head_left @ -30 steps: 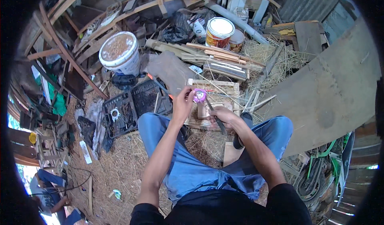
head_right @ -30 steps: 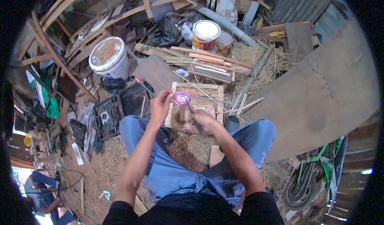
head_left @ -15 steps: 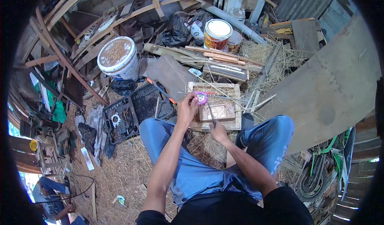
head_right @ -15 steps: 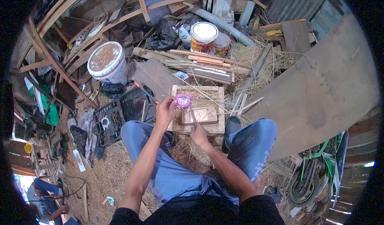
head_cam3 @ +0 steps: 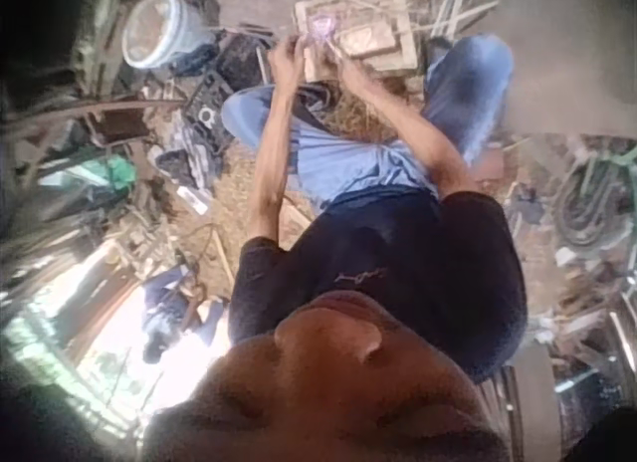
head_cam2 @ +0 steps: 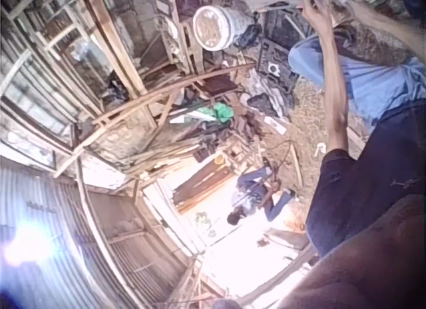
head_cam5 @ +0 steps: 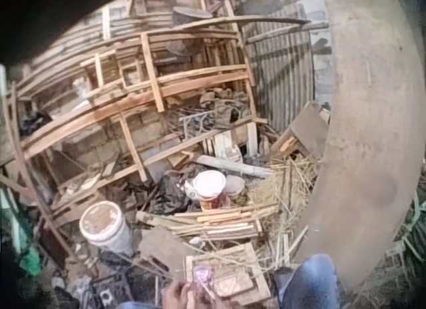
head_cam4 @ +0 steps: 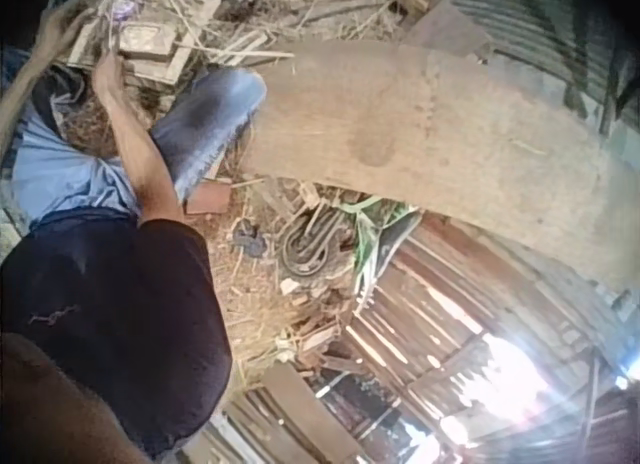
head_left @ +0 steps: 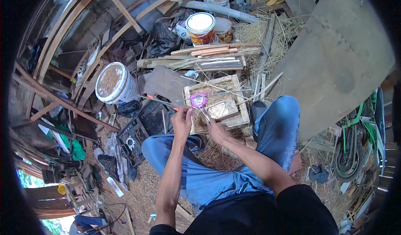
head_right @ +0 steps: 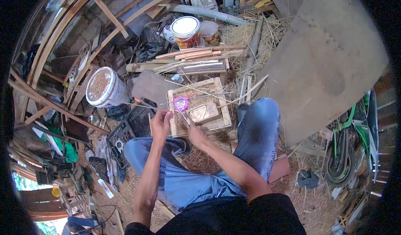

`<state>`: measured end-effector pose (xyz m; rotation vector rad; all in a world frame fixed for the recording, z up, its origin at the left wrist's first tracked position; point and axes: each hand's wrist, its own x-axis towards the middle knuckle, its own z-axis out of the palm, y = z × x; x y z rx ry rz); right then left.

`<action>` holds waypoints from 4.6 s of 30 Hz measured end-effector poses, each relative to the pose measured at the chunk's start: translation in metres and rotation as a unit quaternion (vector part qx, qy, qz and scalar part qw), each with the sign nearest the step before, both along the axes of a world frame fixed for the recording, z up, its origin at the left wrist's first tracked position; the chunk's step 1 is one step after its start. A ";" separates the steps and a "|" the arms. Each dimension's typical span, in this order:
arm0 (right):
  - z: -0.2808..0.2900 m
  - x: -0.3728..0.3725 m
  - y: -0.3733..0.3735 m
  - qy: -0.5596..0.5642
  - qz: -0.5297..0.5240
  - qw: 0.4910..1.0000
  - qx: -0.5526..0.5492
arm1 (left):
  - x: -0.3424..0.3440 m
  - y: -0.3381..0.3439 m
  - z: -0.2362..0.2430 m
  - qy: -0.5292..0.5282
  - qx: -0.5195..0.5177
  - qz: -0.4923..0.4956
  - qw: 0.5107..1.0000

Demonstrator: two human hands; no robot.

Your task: The person whittles bamboo sticks with a knife and ties them together using pink string to construct a frame on top of a wooden block.

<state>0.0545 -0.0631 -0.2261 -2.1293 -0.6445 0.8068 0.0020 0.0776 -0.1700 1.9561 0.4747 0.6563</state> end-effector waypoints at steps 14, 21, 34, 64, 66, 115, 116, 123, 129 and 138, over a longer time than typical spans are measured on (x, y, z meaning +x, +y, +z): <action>-0.028 0.002 -0.010 -0.048 -0.003 0.998 -0.039 | -0.002 -0.004 -0.001 0.010 0.004 0.013 1.000; 0.039 -0.006 -0.003 -0.013 -0.009 0.998 0.054 | -0.002 -0.003 -0.004 0.007 0.011 0.032 0.999; 0.032 0.009 -0.005 0.092 0.014 0.995 -0.027 | -0.001 0.000 0.000 0.008 0.006 0.060 0.998; 0.018 -0.001 -0.004 -0.001 0.051 0.997 -0.056 | -0.006 0.007 -0.005 0.005 -0.023 0.057 0.998; 0.048 -0.004 0.002 -0.004 0.027 0.994 0.101 | -0.006 0.005 -0.004 0.003 -0.032 0.055 0.998; -0.014 -0.014 -0.015 -0.116 0.007 0.989 -0.087 | -0.012 0.010 -0.014 -0.050 -0.180 0.086 0.979; -0.015 -0.011 -0.018 -0.110 0.015 0.989 -0.093 | -0.010 0.009 -0.014 -0.050 -0.177 0.074 0.980; 0.009 -0.001 -0.011 -0.017 0.024 0.999 -0.024 | -0.006 0.008 -0.007 -0.008 -0.117 0.035 0.992; -0.028 0.006 -0.021 -0.024 0.020 0.999 -0.030 | -0.002 0.002 -0.002 -0.032 -0.122 0.021 0.992; 0.023 0.003 -0.011 0.021 0.040 0.998 0.046 | -0.007 0.006 -0.001 0.008 -0.053 -0.011 0.998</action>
